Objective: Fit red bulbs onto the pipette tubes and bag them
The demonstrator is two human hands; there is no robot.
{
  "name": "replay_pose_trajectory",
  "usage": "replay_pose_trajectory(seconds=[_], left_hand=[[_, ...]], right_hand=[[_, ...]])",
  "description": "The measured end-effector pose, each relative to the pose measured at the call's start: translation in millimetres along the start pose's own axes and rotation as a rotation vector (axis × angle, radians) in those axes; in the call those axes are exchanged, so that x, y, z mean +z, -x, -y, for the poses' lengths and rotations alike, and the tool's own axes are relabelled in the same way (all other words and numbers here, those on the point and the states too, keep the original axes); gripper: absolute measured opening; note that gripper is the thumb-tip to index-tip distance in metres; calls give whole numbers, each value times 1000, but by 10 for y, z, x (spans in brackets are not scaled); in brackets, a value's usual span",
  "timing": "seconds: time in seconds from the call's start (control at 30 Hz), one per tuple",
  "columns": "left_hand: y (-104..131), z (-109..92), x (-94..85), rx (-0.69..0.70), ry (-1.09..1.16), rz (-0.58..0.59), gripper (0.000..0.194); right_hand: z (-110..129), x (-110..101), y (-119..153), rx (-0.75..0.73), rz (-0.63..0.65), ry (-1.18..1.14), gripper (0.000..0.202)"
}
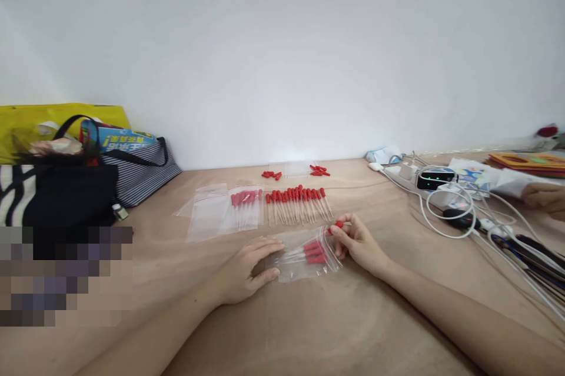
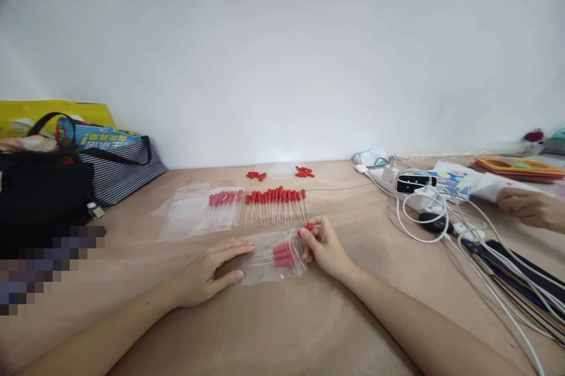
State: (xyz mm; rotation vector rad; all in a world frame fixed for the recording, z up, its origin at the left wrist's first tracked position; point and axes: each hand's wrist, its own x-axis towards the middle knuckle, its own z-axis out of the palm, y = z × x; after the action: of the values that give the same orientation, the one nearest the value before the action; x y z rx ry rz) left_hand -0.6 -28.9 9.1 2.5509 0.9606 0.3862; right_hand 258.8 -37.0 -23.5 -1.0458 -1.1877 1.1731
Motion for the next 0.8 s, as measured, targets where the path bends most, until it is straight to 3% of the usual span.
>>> replay_pose_trajectory(seconds=[0.1,0.27,0.63,0.7,0.8], left_hand=[[-4,0,-2,13,10,-7,39],[-17,20,7,30,14,-22,39],[-8,7,-2,20,10,-21,39],[-10,4,-2,16,5,-15,39],[-11,8,0,8,-4,-12,40]], right_hand=[[-9,-2,-8,54,96,103,37],[-3,5,-44,112,150,162,34],[-44,75,-138,116,24,282,25],[-59,109,-140,113,75,224,28],[-30,159,-102,156,261,21,35]])
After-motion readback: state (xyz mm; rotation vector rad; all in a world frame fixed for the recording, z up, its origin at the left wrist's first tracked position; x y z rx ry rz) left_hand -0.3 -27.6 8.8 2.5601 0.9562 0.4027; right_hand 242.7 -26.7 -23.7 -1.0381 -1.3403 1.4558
